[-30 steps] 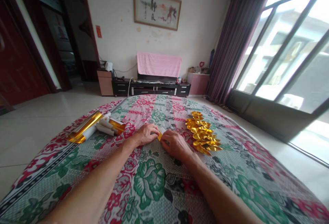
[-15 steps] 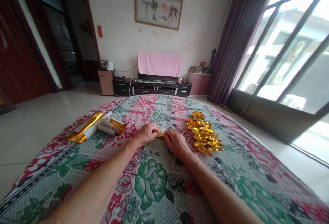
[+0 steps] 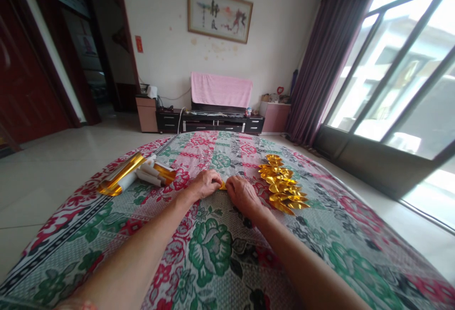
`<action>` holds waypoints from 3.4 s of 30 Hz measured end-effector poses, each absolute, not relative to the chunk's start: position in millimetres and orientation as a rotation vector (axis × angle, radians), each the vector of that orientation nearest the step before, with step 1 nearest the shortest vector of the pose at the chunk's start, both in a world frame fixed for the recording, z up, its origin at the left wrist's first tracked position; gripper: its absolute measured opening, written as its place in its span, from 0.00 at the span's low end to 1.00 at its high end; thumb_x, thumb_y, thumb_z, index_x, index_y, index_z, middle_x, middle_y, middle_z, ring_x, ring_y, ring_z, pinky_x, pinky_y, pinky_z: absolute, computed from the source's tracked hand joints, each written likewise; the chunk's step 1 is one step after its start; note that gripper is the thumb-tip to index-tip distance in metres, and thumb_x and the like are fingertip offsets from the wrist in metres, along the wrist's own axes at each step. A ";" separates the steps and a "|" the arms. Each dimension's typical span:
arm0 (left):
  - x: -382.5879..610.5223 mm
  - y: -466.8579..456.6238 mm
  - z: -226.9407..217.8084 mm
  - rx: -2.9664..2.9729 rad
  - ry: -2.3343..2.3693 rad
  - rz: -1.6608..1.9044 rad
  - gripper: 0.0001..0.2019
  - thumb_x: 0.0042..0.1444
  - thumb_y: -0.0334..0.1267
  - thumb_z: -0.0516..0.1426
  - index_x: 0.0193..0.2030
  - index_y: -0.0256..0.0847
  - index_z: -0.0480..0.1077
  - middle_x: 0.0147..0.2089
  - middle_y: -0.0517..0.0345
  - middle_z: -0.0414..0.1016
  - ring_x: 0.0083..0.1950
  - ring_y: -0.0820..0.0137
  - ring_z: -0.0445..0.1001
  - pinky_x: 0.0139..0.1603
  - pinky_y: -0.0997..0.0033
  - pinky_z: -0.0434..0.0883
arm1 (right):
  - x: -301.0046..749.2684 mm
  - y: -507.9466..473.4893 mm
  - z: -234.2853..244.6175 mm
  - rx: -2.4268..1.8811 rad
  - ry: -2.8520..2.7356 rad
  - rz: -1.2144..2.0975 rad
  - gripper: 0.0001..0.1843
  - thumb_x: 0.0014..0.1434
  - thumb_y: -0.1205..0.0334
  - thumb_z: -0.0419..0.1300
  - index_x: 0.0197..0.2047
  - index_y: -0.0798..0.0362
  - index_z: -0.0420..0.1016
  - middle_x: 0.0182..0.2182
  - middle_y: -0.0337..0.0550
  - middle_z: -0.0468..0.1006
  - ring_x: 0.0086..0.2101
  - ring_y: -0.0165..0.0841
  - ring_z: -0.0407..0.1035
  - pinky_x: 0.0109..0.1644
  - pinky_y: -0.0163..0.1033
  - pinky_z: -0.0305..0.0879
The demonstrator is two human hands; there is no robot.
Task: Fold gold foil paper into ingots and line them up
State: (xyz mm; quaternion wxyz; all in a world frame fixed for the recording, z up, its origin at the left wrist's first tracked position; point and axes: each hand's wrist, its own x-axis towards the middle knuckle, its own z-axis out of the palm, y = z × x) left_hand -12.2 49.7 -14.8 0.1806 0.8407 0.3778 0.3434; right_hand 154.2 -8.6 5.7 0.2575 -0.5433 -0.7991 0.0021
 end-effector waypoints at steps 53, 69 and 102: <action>-15.7 49.8 -16.8 2.035 1.173 0.966 0.17 0.47 0.32 0.54 0.45 0.39 0.74 0.40 0.57 0.79 0.41 0.70 0.76 0.44 0.73 0.71 | 180.6 -4.6 -10.6 -1.063 -2.174 0.203 0.06 0.51 0.64 0.62 0.34 0.47 0.78 0.38 0.41 0.73 0.39 0.32 0.67 0.47 0.39 0.61; -10.4 43.2 -18.0 2.594 1.069 1.046 0.09 0.49 0.27 0.55 0.29 0.41 0.77 0.36 0.57 0.77 0.39 0.71 0.73 0.45 0.72 0.68 | 182.4 -2.2 -9.8 -0.986 -2.100 0.278 0.15 0.46 0.76 0.54 0.32 0.51 0.76 0.37 0.40 0.77 0.39 0.31 0.70 0.48 0.37 0.63; -14.1 30.7 4.4 2.705 0.941 0.781 0.08 0.52 0.31 0.54 0.33 0.43 0.75 0.38 0.58 0.74 0.43 0.71 0.71 0.49 0.70 0.67 | 178.1 -4.3 -2.6 -1.055 -2.107 0.304 0.14 0.48 0.73 0.55 0.34 0.50 0.77 0.31 0.37 0.78 0.33 0.30 0.71 0.42 0.34 0.65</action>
